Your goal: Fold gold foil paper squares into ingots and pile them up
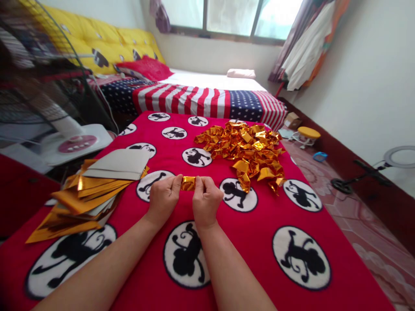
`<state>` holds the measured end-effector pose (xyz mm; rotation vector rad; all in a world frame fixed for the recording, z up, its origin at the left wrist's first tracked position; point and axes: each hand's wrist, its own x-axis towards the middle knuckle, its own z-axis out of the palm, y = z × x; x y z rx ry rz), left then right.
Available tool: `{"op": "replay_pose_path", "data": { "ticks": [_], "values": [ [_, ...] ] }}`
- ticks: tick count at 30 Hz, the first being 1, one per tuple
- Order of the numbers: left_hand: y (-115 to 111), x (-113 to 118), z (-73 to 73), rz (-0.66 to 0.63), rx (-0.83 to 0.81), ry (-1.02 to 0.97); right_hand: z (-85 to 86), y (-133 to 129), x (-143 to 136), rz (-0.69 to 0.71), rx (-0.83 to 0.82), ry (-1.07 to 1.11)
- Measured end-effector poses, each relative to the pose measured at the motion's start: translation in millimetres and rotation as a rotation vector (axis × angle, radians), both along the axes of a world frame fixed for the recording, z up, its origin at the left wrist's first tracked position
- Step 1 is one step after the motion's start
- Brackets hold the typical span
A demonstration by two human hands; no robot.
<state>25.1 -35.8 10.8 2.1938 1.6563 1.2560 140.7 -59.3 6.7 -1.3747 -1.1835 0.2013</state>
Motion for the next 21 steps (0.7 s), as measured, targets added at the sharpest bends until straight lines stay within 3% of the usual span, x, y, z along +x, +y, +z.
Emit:
{"op": "replay_pose_path", "data": {
  "ticks": [7, 13, 21],
  "values": [
    [-0.1, 0.5, 1.2, -0.012, 0.020, -0.029, 1.0, -1.0, -1.4, 0.010, 0.008, 0.013],
    [-0.5, -1.3, 4.9, -0.009, -0.086, -0.102, 1.9, -1.1, -1.7, 0.008, -0.011, 0.035],
    [-0.7, 1.1, 3.6, 0.020, -0.075, -0.031, 0.4, -0.7, -0.2, 0.020, -0.035, 0.044]
  ]
}}
